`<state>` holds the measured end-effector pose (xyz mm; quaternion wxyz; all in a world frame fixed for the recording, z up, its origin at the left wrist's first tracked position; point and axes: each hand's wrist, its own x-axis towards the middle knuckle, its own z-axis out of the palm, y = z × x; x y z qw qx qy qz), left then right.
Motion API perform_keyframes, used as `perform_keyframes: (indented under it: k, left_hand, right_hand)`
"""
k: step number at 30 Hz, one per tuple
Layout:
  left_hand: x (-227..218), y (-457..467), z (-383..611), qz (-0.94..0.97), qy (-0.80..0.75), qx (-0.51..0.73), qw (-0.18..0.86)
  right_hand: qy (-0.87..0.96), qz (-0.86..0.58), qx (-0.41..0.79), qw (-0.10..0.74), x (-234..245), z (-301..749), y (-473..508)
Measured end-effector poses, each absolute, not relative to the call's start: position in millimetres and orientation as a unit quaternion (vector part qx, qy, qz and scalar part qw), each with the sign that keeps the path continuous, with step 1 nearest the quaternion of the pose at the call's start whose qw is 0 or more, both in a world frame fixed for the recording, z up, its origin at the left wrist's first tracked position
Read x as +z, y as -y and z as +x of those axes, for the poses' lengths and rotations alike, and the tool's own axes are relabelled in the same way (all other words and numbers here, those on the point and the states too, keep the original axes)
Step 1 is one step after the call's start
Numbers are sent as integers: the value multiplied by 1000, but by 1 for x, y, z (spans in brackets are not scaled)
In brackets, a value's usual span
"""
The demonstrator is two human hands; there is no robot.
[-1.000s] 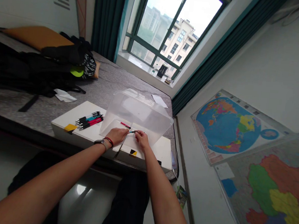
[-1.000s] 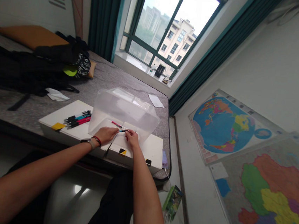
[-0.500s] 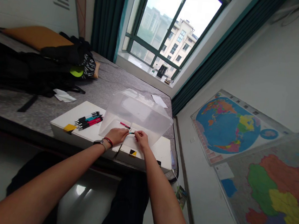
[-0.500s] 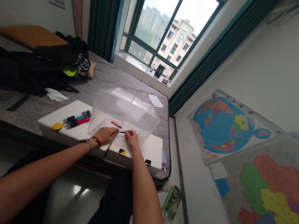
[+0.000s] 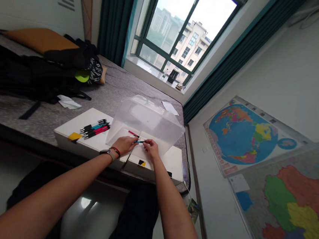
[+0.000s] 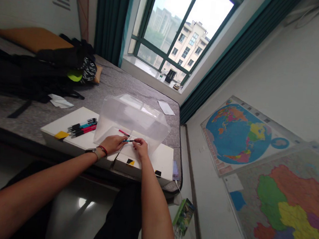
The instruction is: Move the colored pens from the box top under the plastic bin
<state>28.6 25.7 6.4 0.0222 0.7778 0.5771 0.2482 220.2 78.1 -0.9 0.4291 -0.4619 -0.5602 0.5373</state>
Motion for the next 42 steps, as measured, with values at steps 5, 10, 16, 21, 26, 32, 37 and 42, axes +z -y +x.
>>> perform_keyframes:
  k: [5, 10, 16, 21, 26, 32, 37, 42]
  left_hand:
    - [7, -26, 30, 779, -557, 286, 4]
    - [5, -28, 30, 777, -561, 284, 17]
    - [3, -27, 29, 768, -573, 283, 45]
    - [4, -27, 29, 780, -553, 291, 29]
    - [4, -28, 30, 781, -551, 295, 14]
    - [4, -29, 28, 777, -566, 274, 10]
    - [4, -28, 29, 760, -598, 255, 4]
    - [3, -27, 29, 766, -590, 255, 13]
  right_hand:
    - [559, -471, 531, 429, -1, 220, -78]
    - [561, -473, 528, 426, 1, 219, -77]
    - [561, -466, 535, 427, 1, 219, -77]
    - [562, -472, 529, 426, 0, 220, -77]
    - [562, -473, 527, 428, -3, 220, -78]
    - [569, -475, 524, 419, -3, 220, -79]
    - [572, -475, 525, 415, -1, 221, -78]
    - [574, -471, 525, 418, -3, 221, -79]
